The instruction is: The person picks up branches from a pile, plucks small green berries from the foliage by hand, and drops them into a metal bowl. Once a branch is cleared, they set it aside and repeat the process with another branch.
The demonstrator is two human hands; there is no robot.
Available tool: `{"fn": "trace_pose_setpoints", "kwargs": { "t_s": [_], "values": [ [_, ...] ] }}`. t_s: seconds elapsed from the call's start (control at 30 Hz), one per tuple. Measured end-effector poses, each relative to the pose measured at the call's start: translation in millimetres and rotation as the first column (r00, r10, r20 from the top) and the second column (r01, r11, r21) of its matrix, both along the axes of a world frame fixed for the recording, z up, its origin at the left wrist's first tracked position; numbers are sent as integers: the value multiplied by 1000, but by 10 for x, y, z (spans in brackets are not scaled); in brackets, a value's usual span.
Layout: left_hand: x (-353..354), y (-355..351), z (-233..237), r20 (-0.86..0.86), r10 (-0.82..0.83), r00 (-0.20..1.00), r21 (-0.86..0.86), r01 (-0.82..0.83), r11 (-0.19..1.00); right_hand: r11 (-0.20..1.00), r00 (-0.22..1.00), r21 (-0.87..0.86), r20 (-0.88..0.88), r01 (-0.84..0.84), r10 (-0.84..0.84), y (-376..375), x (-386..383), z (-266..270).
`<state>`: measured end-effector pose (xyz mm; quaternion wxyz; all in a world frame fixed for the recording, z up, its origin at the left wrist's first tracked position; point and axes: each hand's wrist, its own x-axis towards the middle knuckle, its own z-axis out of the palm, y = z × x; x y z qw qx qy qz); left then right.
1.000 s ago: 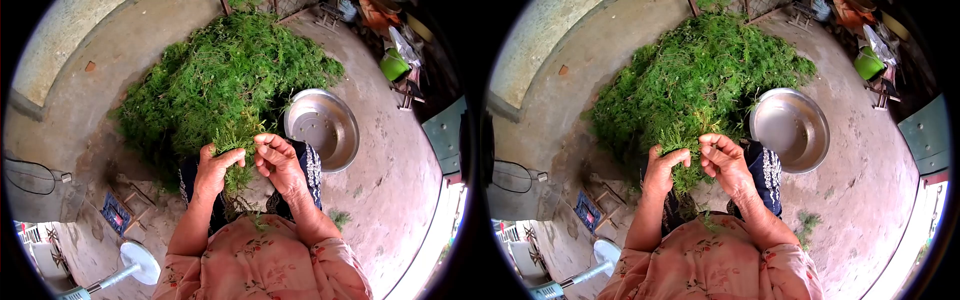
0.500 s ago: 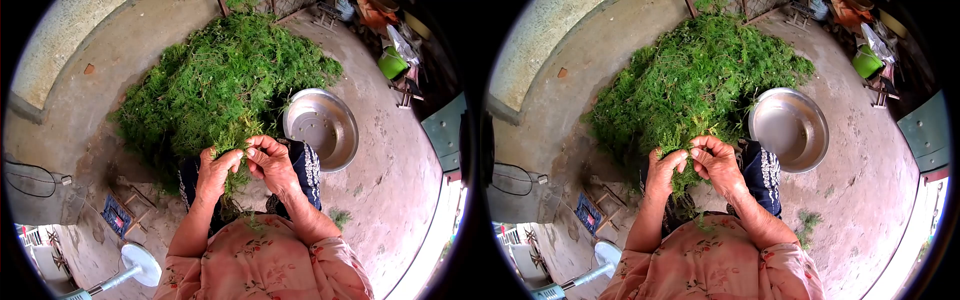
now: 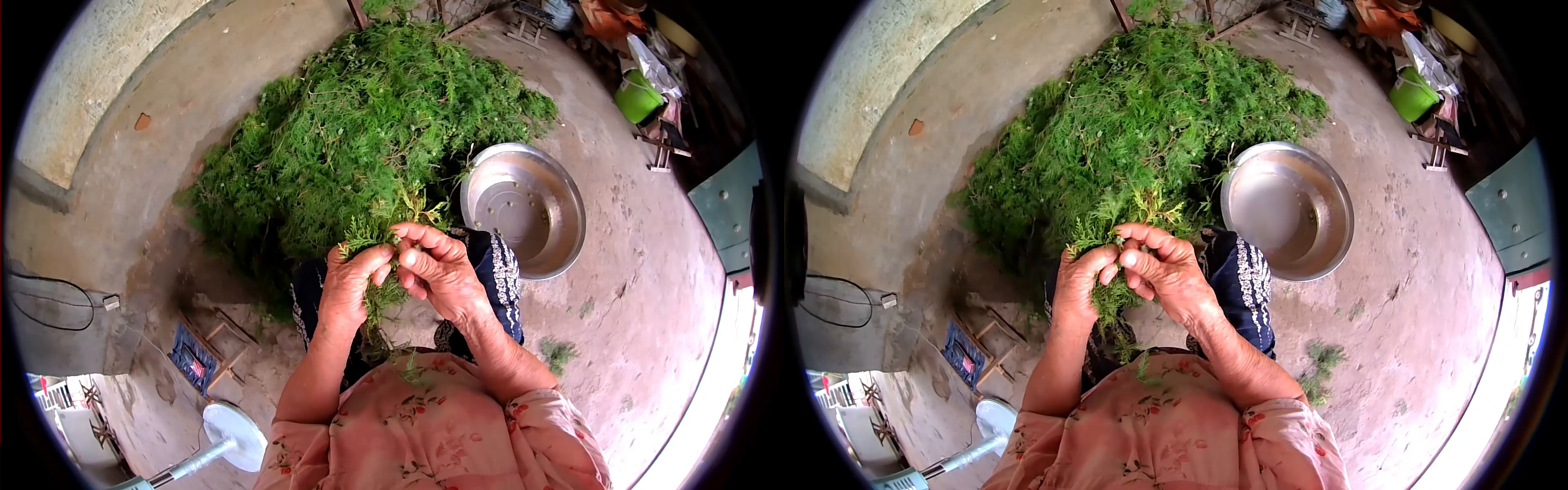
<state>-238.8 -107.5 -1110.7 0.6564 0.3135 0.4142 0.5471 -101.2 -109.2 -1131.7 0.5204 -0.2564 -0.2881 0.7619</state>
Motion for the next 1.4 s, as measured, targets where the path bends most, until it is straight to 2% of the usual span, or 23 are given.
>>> {"fn": "trace_pose_setpoints", "kwargs": {
  "t_s": [0.07,0.13,0.27,0.33,0.4,0.47,0.53,0.67,0.73,0.8,0.93,1.0,1.17,1.23,1.27,1.33,1.37,1.4],
  "values": [
    [-17,16,-27,27,-34,999,6,34,999,994,1000,108,11,19,-20,0,-5,5],
    [-6,23,-31,27,-27,999,-27,28,999,994,999,102,13,31,-33,-1,3,-25],
    [-24,28,-19,30,-51,998,-55,52,997,996,999,79,0,34,-34,-10,33,-15],
    [-31,14,-1,118,-38,992,-92,49,995,998,1000,66,-8,19,-18,-9,54,7],
    [-93,34,-90,157,-47,987,-130,68,989,1000,991,15,-131,-14,16,5,76,20],
    [-113,23,-118,196,-53,979,-170,87,982,999,993,-42,-117,-22,17,8,80,58],
    [-72,16,-98,124,-59,991,-125,74,989,998,997,-55,-77,-7,3,19,88,26],
    [-40,0,-99,50,-63,997,-95,68,993,979,999,-199,-9,36,-39,23,92,166],
    [-6,-35,-97,38,-44,998,-98,47,994,982,999,-183,2,49,-49,21,63,114],
    [26,-27,-14,4,-65,998,-45,65,997,996,982,-43,174,82,-73,30,48,103],
    [-12,-13,-23,4,-119,993,-20,119,993,992,991,-98,113,77,-66,64,72,122],
    [-29,4,0,26,-127,992,-79,129,989,991,994,-115,85,72,-62,73,88,141],
    [15,15,-11,-45,-150,988,-102,145,984,977,1000,-214,17,24,-21,81,166,250],
    [59,24,23,-109,-132,985,-117,120,986,970,999,-239,-21,35,-42,85,250,258],
    [90,39,51,-84,-40,996,-151,27,988,984,998,-178,-67,1,-13,100,340,229],
    [-47,78,-85,-14,-34,999,-106,33,994,956,973,-204,-55,210,-225,199,596,192],
    [-124,100,-154,74,-8,997,-119,17,993,920,941,-203,27,335,-336,255,762,145],
    [-124,99,-126,114,26,993,-60,-19,998,876,896,-190,100,443,-432,316,953,56]
  ]
}}
